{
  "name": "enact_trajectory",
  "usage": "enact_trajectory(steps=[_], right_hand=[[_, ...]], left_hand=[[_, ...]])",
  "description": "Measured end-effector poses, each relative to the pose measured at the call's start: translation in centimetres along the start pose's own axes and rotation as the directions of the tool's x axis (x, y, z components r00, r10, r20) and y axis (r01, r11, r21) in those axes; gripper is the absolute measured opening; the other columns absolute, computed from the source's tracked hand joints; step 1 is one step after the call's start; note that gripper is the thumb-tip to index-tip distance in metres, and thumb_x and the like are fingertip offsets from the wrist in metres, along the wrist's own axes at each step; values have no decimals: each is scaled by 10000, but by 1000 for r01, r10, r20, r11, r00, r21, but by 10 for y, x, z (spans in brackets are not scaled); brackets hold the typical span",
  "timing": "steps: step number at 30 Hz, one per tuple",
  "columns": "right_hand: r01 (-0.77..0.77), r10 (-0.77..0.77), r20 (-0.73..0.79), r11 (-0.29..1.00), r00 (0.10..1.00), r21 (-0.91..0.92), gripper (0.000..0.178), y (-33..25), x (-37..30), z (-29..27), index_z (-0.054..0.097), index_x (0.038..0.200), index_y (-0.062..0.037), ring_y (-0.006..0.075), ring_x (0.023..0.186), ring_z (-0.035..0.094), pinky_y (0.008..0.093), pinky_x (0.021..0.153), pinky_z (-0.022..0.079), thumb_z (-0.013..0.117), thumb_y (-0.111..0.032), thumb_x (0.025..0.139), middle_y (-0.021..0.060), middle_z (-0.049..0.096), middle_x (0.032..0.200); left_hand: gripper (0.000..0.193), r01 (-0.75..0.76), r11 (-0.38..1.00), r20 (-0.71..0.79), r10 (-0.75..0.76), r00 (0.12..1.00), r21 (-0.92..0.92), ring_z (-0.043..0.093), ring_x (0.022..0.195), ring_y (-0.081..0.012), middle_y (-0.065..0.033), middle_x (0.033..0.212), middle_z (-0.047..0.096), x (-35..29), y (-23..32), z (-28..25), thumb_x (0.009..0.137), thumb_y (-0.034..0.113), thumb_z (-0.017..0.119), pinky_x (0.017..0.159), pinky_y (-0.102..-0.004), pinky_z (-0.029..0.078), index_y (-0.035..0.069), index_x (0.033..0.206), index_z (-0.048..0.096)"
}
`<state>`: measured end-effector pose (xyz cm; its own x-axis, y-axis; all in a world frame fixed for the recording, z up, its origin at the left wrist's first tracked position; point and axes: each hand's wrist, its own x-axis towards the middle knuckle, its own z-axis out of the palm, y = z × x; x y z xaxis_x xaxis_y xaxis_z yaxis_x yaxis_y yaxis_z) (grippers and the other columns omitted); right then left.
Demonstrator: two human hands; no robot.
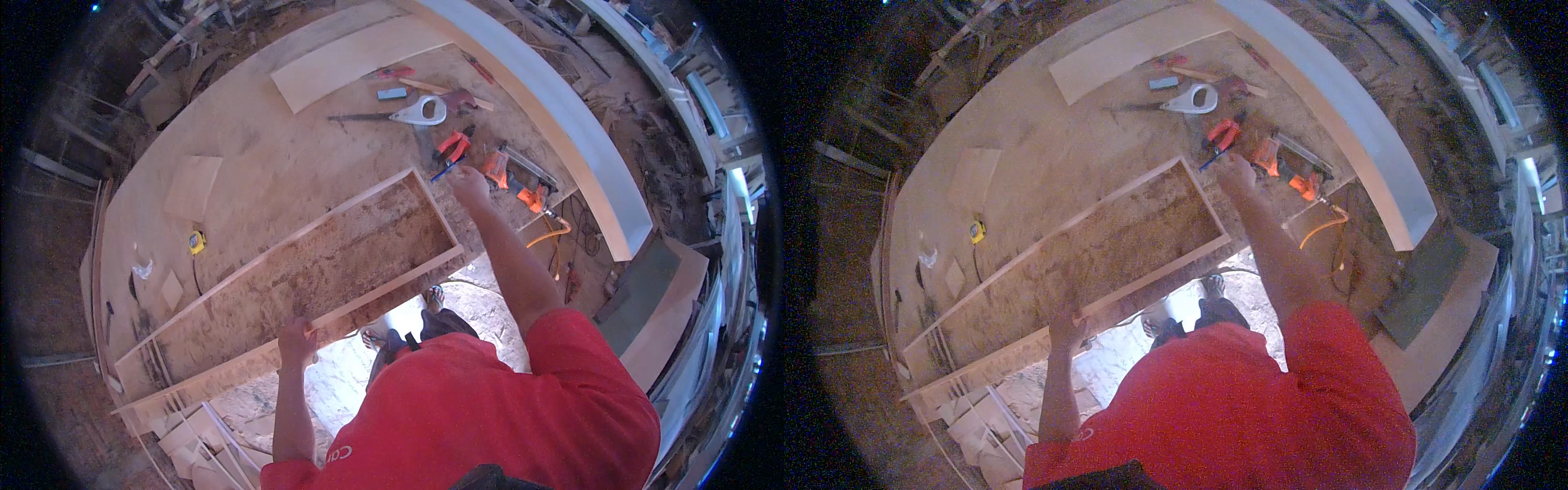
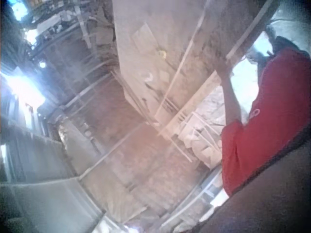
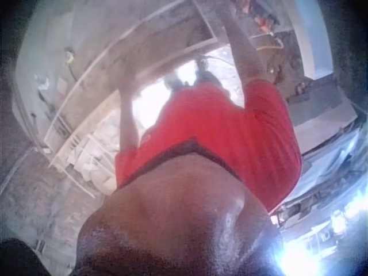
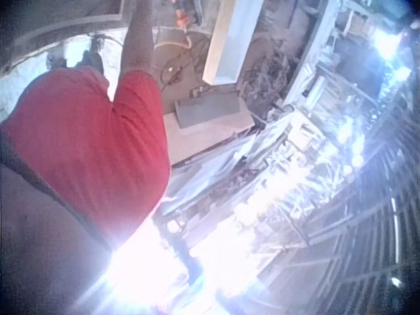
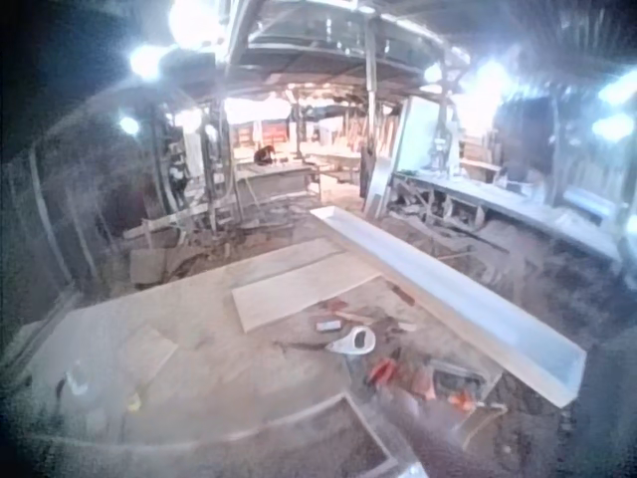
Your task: The person assembles a wooden frame by positioning thin wooden strips and securing them with a pneumatic nail gun. They repeatedly align the strips and drive nails into the frame structure.
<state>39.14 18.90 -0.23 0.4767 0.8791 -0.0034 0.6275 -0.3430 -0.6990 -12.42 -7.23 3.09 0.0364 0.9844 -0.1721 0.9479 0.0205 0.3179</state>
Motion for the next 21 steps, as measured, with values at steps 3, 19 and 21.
enact_trajectory(steps=[3,19,21], right_hand=[[-248,248,47,969,968,3,678,-29,37,24,610,1244,-7,386,1152,683,462,994,528,802,-473,790,215,715,1182],[-272,256,117,950,960,151,475,-71,84,66,693,1075,18,339,961,752,432,865,588,818,-363,819,176,761,956],[-284,283,74,833,956,474,404,-63,92,68,719,1064,-18,291,947,759,401,845,590,811,-338,836,141,768,939]], left_hand=[[194,35,999,-13,-36,999,-30,640,955,-390,-130,988,625,4,2,1,789,189,779,820,-508,532,114,941,683],[151,60,993,-87,-51,995,105,664,985,-369,-144,1065,667,-28,27,33,845,251,756,854,-501,543,103,871,761],[155,56,994,-108,-45,993,99,665,990,-359,-142,1067,666,-23,35,35,856,257,748,860,-499,544,105,884,761]])
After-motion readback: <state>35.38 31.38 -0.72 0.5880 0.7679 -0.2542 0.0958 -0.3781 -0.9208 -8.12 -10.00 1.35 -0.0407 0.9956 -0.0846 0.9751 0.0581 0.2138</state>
